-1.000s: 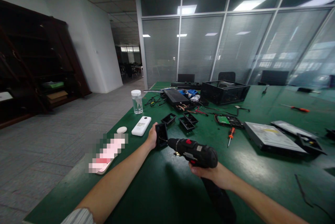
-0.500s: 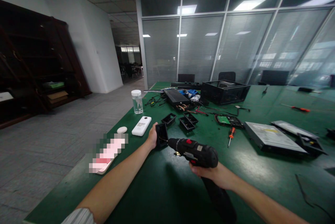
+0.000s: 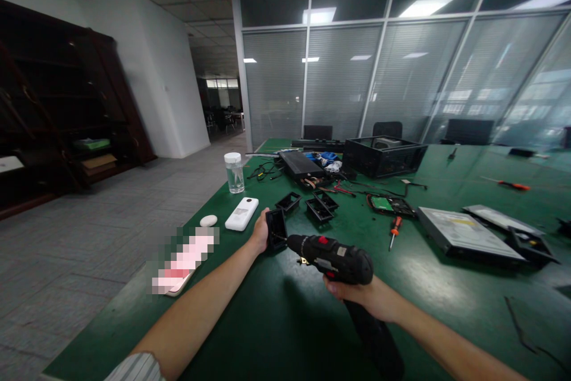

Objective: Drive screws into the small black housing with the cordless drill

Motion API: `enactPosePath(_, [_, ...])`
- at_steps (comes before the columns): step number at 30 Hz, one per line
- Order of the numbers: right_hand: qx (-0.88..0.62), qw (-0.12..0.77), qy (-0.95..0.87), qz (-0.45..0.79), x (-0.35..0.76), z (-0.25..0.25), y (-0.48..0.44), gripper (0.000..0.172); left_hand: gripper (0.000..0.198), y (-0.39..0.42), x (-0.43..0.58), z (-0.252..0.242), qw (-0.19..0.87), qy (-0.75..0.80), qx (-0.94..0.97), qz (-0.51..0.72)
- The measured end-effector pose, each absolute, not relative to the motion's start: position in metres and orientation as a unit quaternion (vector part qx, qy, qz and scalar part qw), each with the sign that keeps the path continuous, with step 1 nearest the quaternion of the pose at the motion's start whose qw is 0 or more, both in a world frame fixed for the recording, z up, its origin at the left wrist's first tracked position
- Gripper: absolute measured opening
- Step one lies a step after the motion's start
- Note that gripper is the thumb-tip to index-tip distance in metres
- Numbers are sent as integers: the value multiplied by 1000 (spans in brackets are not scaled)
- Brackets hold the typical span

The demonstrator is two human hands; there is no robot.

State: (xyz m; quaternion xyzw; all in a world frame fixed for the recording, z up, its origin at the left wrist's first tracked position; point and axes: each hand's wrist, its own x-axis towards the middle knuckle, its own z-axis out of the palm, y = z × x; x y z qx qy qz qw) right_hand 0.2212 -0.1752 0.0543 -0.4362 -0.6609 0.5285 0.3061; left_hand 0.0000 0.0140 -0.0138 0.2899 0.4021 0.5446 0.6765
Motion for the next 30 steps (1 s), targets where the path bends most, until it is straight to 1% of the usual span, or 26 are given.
enactPosePath(6, [-431,309,-670,520,220,56,-176,29,38,16,1,-16,668,399,290,557])
enactPosePath(12, [-440,312,-662,521,219,58,-177,32,38,13,1,-12,679,399,284,547])
enactPosePath(20, [-423,315,-671,521,217,60,-178,26,37,11,1,-11,678,398,291,545])
enactPosePath(27, [-419,308,-671,529,219,58,-176,26,34,8,2,-7,658,388,298,572])
enactPosePath(30, [-417,304,-673,530,218,60,-176,27,36,7,2,-6,658,388,298,573])
